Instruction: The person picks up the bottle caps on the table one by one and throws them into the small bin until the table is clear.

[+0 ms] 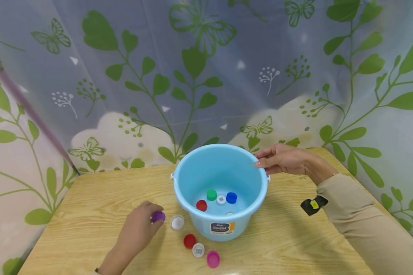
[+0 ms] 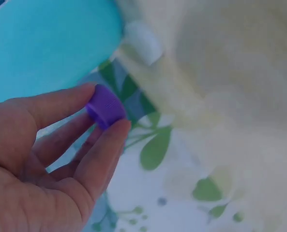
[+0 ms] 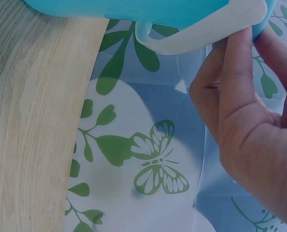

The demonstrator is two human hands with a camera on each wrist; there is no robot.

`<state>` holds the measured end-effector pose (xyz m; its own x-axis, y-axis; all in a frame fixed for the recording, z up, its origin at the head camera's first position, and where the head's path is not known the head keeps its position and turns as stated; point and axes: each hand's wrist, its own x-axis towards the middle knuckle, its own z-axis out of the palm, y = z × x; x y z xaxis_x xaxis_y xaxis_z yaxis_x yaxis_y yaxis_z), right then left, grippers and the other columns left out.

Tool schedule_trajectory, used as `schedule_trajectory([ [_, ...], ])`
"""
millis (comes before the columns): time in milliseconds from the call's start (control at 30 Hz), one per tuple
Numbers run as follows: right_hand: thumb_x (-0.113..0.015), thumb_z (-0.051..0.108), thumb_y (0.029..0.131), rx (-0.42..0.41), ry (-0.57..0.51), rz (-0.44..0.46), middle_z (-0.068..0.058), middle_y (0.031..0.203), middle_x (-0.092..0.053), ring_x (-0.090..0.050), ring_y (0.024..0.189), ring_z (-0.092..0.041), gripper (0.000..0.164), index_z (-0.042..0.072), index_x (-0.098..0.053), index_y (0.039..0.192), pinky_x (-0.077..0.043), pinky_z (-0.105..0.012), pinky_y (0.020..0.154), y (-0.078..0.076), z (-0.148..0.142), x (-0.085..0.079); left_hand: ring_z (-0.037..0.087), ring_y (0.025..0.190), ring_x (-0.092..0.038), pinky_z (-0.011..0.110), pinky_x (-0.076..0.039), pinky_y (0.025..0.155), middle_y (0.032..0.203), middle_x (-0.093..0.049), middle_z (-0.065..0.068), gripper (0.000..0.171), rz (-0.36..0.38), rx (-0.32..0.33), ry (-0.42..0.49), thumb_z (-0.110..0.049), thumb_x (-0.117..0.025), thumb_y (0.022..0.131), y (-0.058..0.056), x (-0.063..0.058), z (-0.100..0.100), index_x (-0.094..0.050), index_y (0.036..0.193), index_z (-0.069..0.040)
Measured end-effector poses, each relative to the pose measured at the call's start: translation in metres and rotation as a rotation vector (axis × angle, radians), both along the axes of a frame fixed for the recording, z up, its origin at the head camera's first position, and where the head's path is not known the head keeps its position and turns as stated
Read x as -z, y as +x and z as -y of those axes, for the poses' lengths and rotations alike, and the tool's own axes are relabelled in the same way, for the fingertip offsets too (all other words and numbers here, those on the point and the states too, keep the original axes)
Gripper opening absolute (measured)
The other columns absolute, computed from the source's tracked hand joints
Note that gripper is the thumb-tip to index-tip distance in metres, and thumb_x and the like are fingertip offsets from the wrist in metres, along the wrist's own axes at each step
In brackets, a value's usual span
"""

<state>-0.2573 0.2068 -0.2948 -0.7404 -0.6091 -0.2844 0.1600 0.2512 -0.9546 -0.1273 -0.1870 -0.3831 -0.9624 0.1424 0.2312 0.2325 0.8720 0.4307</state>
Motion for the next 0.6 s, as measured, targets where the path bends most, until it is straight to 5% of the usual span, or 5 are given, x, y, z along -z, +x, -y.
schedule_trajectory([
  [333, -0.066, 0.007, 0.091, 0.015, 0.0, 0.007, -0.019, 0.111, -0.064, -0.067, 0.095, -0.027, 0.047, -0.014, -0.047, 0.129, -0.052, -0.041, 0.088, 0.0, 0.001, 0.002, 0.023, 0.088, -0.062, 0.033, -0.059, 0.072, 0.098, -0.061, 0.01, 0.023, -0.211, 0.051, 0.125, 0.002, -0.075, 0.08, -0.01, -0.056, 0.005, -0.069, 0.101, 0.001],
  [600, -0.066, 0.008, 0.091, 0.018, 0.008, -0.008, -0.018, 0.111, -0.064, -0.066, 0.096, -0.028, 0.048, -0.013, -0.047, 0.13, -0.052, -0.043, 0.089, 0.0, 0.0, 0.002, 0.022, 0.089, -0.062, 0.034, -0.059, 0.073, 0.099, -0.061, 0.009, 0.023, -0.409, 0.097, 0.162, 0.002, -0.075, 0.079, -0.021, -0.084, -0.012, -0.07, 0.102, 0.001],
])
